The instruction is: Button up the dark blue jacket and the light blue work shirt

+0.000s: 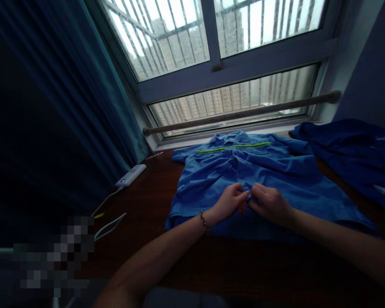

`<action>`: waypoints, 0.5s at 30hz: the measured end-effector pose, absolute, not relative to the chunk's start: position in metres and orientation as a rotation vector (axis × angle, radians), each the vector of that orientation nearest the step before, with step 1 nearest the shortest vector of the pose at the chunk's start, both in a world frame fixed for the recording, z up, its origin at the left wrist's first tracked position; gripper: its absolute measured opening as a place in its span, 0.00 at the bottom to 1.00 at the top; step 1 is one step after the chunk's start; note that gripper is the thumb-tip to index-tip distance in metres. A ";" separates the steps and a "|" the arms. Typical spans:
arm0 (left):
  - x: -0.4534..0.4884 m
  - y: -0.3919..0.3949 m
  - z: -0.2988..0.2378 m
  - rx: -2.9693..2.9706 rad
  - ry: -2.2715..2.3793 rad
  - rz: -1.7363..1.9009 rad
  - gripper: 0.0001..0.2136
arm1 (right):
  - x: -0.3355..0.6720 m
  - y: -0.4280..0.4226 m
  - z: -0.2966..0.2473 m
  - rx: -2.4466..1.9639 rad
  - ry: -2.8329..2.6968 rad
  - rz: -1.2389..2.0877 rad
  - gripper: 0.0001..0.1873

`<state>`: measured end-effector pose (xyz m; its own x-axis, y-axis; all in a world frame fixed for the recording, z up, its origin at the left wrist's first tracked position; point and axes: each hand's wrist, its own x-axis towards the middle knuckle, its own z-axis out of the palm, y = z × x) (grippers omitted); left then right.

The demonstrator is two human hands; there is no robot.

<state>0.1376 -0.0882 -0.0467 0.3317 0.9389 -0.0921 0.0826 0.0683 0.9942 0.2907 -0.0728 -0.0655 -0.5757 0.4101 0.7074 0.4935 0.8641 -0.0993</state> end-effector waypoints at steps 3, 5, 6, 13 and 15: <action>0.128 -0.097 -0.033 1.583 1.118 0.864 0.10 | 0.297 -0.070 -0.055 -0.681 -2.251 -0.106 0.06; 0.116 -0.112 -0.019 1.731 1.160 0.887 0.07 | 0.305 -0.068 -0.039 -0.645 -2.257 -0.238 0.07; 0.108 -0.121 -0.012 1.801 1.188 0.909 0.06 | 0.309 -0.067 -0.030 -0.607 -2.265 -0.320 0.07; 0.033 -0.185 -0.017 2.018 1.575 1.037 0.19 | 0.312 -0.095 -0.015 -0.288 -2.636 -0.393 0.10; 0.012 -0.195 -0.031 2.031 1.743 0.980 0.16 | 0.315 -0.109 -0.029 -0.118 -2.641 -0.369 0.13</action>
<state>0.0116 -0.1947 -0.0307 0.0360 0.9521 0.3038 0.7544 -0.2252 0.6165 0.3147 -0.1089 -0.0294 -0.8866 0.0198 0.4621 0.1457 0.9601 0.2385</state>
